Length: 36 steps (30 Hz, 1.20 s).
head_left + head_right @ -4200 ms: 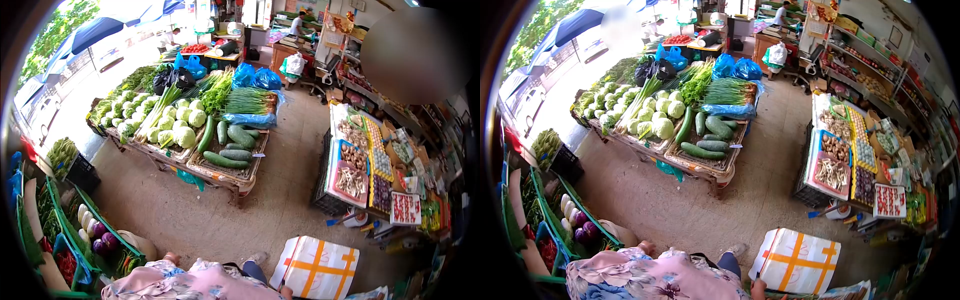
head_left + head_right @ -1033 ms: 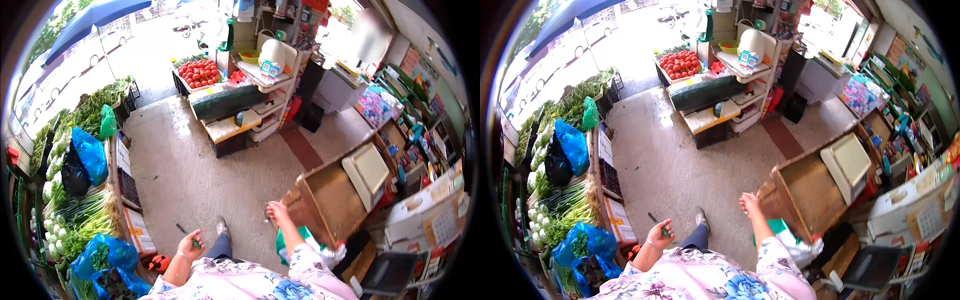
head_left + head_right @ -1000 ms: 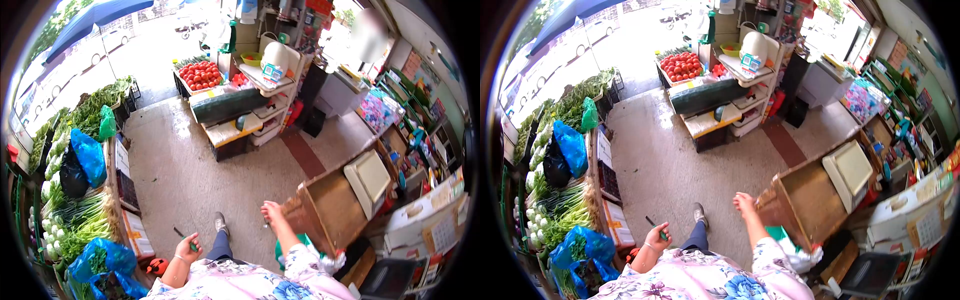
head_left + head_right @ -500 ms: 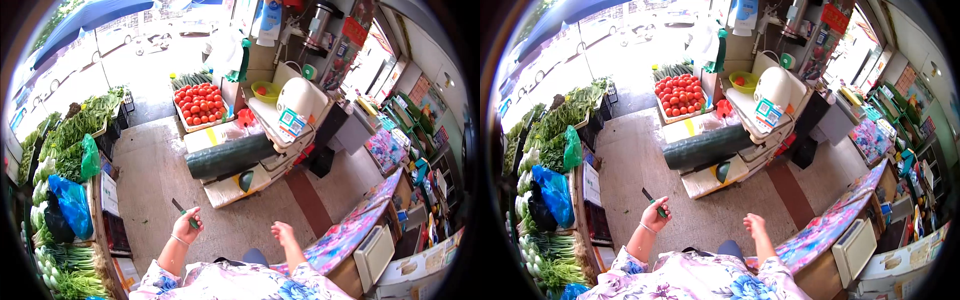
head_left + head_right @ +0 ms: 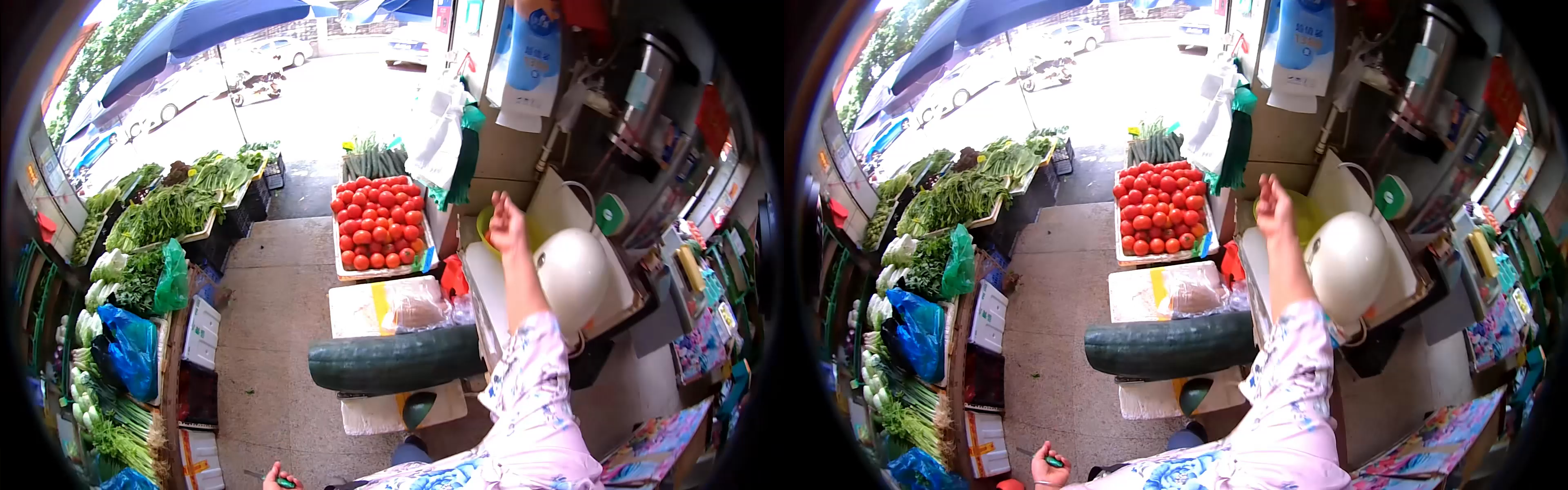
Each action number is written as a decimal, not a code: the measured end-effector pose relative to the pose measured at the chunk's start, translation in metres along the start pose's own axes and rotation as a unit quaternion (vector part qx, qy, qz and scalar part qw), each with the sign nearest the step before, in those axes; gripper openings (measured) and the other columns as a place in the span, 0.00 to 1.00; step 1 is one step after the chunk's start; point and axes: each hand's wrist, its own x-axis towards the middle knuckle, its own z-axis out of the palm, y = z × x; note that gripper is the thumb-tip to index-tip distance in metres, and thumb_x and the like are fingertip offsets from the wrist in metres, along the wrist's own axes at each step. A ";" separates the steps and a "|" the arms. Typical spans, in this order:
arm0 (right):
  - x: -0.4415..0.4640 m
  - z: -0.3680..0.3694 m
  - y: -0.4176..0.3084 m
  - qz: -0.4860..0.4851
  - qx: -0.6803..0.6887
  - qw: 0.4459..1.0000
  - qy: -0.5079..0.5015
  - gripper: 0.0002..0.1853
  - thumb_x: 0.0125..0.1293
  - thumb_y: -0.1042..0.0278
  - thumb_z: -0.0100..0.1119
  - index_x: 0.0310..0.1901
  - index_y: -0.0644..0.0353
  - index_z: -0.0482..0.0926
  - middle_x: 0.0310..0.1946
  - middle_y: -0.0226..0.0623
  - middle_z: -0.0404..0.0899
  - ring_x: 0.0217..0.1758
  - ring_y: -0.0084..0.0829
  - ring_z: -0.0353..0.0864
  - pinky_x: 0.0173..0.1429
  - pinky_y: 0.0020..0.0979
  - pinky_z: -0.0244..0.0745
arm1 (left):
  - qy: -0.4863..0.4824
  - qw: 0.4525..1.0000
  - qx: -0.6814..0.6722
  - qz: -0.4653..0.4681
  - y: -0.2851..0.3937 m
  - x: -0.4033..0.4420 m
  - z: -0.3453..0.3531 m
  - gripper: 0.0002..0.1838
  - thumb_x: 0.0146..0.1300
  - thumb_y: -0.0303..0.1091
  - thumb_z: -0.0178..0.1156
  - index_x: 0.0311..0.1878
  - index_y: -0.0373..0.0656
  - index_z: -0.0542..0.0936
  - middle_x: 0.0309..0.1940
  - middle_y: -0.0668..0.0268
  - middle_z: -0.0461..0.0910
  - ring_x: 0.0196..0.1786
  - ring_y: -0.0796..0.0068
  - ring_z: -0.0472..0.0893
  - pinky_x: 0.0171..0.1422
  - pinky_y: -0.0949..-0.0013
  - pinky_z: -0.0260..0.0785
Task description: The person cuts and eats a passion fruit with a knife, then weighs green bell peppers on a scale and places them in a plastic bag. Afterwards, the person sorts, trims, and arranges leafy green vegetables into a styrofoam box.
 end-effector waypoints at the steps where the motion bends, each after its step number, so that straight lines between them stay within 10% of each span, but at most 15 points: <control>1: 0.047 0.010 -0.012 -0.043 0.027 0.999 -0.002 0.06 0.62 0.67 0.49 0.39 0.55 0.72 0.38 0.36 0.78 0.37 0.20 0.78 0.19 0.15 0.63 | 0.009 1.000 0.002 0.007 -0.015 -0.026 0.037 0.12 0.57 0.40 0.56 0.24 0.43 0.71 0.14 0.68 0.70 0.19 0.77 0.70 0.24 0.74 0.65; 4: 0.128 0.058 -0.046 -0.105 0.159 0.982 0.006 0.19 0.65 0.69 0.41 0.55 0.66 0.55 0.43 0.49 0.73 0.45 0.35 0.76 0.27 0.18 0.76 | 0.064 0.998 -0.005 -0.005 -0.038 -0.049 0.090 0.10 0.58 0.31 0.53 0.21 0.48 0.68 0.13 0.72 0.66 0.17 0.78 0.65 0.23 0.75 0.60; 6: 0.169 0.070 -0.063 -0.129 0.192 0.972 -0.048 0.17 0.65 0.68 0.42 0.54 0.64 0.61 0.47 0.48 0.70 0.48 0.42 0.74 0.30 0.22 0.79 | 0.050 0.999 -0.011 0.001 -0.049 -0.049 0.106 0.10 0.58 0.32 0.53 0.22 0.48 0.69 0.14 0.71 0.67 0.18 0.78 0.66 0.24 0.75 0.61; 12: 0.222 0.044 -0.058 -0.108 0.192 0.975 -0.044 0.08 0.59 0.67 0.55 0.36 0.61 0.74 0.27 0.32 0.76 0.28 0.26 0.76 0.32 0.23 0.77 | 0.042 0.997 -0.052 0.028 -0.065 -0.051 0.126 0.06 0.58 0.29 0.52 0.25 0.46 0.72 0.17 0.70 0.68 0.21 0.74 0.67 0.27 0.72 0.63; 18: 0.124 -0.040 0.049 -0.056 0.198 0.975 0.082 0.04 0.61 0.70 0.52 0.33 0.61 0.72 0.22 0.31 0.72 0.21 0.20 0.69 0.26 0.18 0.72 | 0.032 0.999 -0.035 -0.003 -0.071 -0.029 0.099 0.05 0.60 0.40 0.49 0.33 0.57 0.75 0.17 0.76 0.71 0.21 0.77 0.70 0.28 0.68 0.65; 21: 0.000 -0.057 0.154 -0.042 -0.112 0.981 0.151 0.05 0.58 0.71 0.53 0.29 0.63 0.70 0.18 0.30 0.69 0.19 0.22 0.67 0.23 0.23 0.65 | 0.010 0.998 -0.064 0.024 -0.072 -0.040 0.098 0.04 0.58 0.37 0.52 0.35 0.51 0.73 0.17 0.72 0.70 0.21 0.74 0.69 0.28 0.69 0.64; 25: -0.223 -0.045 0.278 0.234 -0.561 0.771 -0.191 0.09 0.54 0.68 0.56 0.25 0.65 0.73 0.13 0.30 0.69 0.14 0.21 0.68 0.19 0.24 0.63 | -0.029 0.991 -0.094 0.093 -0.062 -0.059 0.074 0.06 0.59 0.36 0.52 0.38 0.47 0.73 0.19 0.68 0.72 0.23 0.72 0.72 0.30 0.66 0.67; 28: -0.356 -0.017 0.316 0.362 -0.514 0.609 -0.484 0.10 0.54 0.66 0.59 0.25 0.66 0.74 0.16 0.25 0.71 0.19 0.16 0.66 0.22 0.22 0.60 | -0.033 0.979 -0.053 0.196 -0.051 -0.072 0.038 0.11 0.60 0.37 0.51 0.44 0.47 0.73 0.29 0.67 0.75 0.31 0.72 0.74 0.36 0.64 0.69; 32: -0.452 0.065 0.326 0.489 -0.417 0.460 -0.613 0.10 0.54 0.66 0.61 0.31 0.66 0.77 0.22 0.25 0.74 0.24 0.14 0.67 0.27 0.19 0.60 | 0.022 0.968 0.111 0.225 -0.036 -0.092 -0.035 0.18 0.61 0.44 0.49 0.53 0.53 0.71 0.47 0.69 0.69 0.46 0.76 0.69 0.41 0.64 0.70; 36: -0.540 0.130 0.364 0.552 -0.303 0.467 -0.620 0.10 0.49 0.75 0.63 0.34 0.64 0.76 0.27 0.30 0.77 0.27 0.18 0.73 0.30 0.20 0.67 | -0.110 0.979 0.052 0.165 -0.024 -0.127 -0.127 0.21 0.62 0.49 0.46 0.58 0.57 0.67 0.51 0.71 0.67 0.45 0.77 0.69 0.41 0.64 0.72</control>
